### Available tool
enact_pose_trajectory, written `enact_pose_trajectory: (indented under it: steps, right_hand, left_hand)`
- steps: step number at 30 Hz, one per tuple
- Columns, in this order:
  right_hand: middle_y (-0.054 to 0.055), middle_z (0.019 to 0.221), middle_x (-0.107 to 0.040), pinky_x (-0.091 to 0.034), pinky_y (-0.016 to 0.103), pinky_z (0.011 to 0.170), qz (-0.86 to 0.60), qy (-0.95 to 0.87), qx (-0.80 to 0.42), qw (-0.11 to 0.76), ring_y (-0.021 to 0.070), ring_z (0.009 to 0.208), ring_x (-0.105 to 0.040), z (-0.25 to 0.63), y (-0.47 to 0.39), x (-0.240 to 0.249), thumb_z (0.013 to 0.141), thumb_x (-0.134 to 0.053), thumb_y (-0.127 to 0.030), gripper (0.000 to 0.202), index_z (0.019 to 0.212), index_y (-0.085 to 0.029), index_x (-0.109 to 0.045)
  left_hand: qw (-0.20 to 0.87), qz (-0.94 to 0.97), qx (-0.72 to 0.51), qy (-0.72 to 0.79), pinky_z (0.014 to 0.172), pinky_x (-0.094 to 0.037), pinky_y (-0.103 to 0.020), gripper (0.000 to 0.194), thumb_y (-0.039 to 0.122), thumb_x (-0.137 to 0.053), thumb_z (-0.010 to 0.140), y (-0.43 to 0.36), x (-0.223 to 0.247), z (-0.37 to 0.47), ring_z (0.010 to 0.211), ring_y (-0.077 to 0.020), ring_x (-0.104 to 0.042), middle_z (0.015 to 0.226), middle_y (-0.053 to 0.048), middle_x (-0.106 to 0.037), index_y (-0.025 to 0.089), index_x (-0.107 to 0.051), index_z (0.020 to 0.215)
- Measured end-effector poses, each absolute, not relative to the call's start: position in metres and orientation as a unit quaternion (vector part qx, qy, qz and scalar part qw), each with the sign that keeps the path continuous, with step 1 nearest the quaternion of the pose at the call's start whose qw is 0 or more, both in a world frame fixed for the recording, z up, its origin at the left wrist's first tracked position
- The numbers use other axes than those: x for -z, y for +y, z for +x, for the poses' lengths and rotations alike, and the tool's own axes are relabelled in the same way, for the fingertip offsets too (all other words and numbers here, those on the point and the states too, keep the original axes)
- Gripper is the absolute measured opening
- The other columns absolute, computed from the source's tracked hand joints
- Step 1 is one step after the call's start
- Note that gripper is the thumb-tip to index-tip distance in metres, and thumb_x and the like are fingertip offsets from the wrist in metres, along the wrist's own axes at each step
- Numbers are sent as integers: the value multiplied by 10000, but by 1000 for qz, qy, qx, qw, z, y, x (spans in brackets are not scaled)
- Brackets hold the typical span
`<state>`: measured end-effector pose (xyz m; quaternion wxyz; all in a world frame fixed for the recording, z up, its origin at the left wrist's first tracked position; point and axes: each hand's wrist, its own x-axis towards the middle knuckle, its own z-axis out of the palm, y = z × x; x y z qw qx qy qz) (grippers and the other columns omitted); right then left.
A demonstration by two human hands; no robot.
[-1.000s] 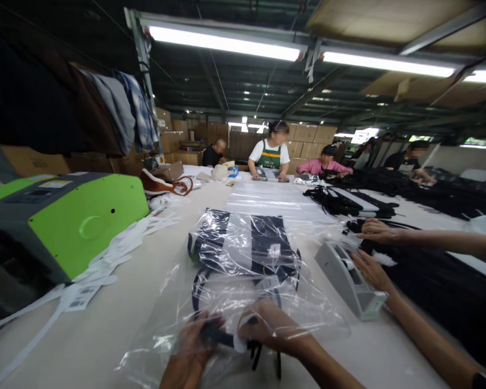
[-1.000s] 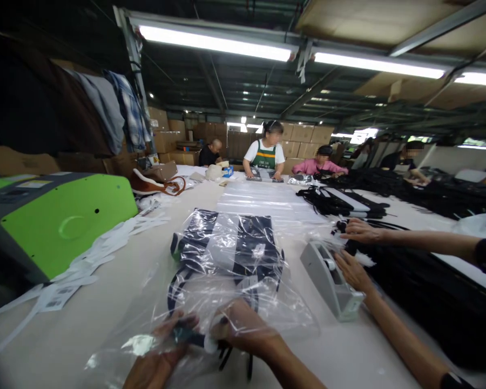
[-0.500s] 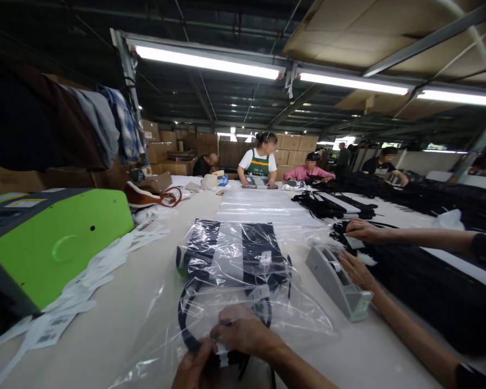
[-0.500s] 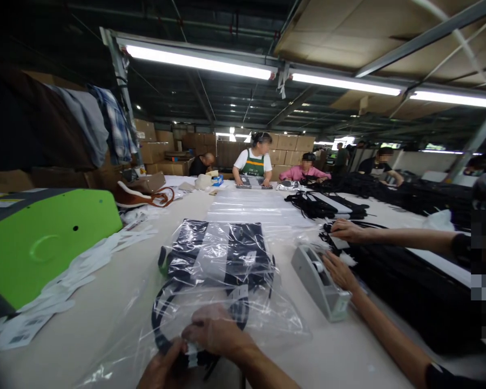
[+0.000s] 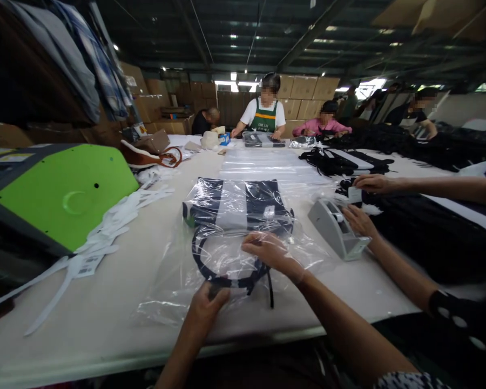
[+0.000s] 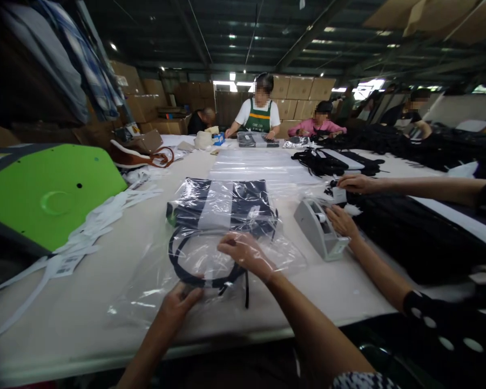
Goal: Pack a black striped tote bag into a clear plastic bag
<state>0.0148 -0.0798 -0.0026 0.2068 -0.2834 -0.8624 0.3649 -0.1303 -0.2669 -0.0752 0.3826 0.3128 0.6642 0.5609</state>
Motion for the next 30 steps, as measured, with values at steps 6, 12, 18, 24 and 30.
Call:
enact_pose_trajectory:
  steps: [6,12,18,24,30]
  right_hand:
    - [12,803,-701,-470,296,765,-342,-868,-341,116,176,775,-618,110,-53,9,825,-654,-465,272,801,-201,-717]
    - [54,1023,-729,-449,347,934,-334,-893,-298,-39,271,1047,-621,162,-82,11,681,-804,-340,260,926,-257,-776]
    - [54,814,-738,-451,302,671,-417,-851,-297,-116,226,763,-660,182,-100,5,759,-680,-340,127,749,-240,-757]
    - [80,1103,-746,-510,417,948,-439,-830,-309,149,272,1006,-682,165,-100,43,855,-572,-433,325,1091,-285,-739]
    - [156,1323,-609,-583,435,896,-456,-683,-446,354,273,1039,-677,105,-99,85,821,-598,-562,666,1371,-190,-548]
  left_hand:
    - [135,609,-309,718,976,-505,-557,299,227,-730,806,-275,94,-126,1122,-359,-598,1131,-132,-691,225,-731,1105]
    - [48,718,-292,630,837,-512,-357,109,118,-618,892,-274,89,-114,936,-237,-607,962,-67,-680,200,-685,919]
    - [151,732,-217,628,727,-418,-289,99,132,-675,868,-287,72,-108,821,-198,-606,860,-21,-682,212,-661,812]
    - [251,698,-243,626,757,-458,-271,139,292,-573,970,-269,50,-93,857,-192,-667,933,-44,-712,230,-696,987]
    - [57,765,-293,571,890,-512,-392,196,137,-496,948,-221,55,-60,978,-239,-609,1013,-86,-660,190,-663,1037]
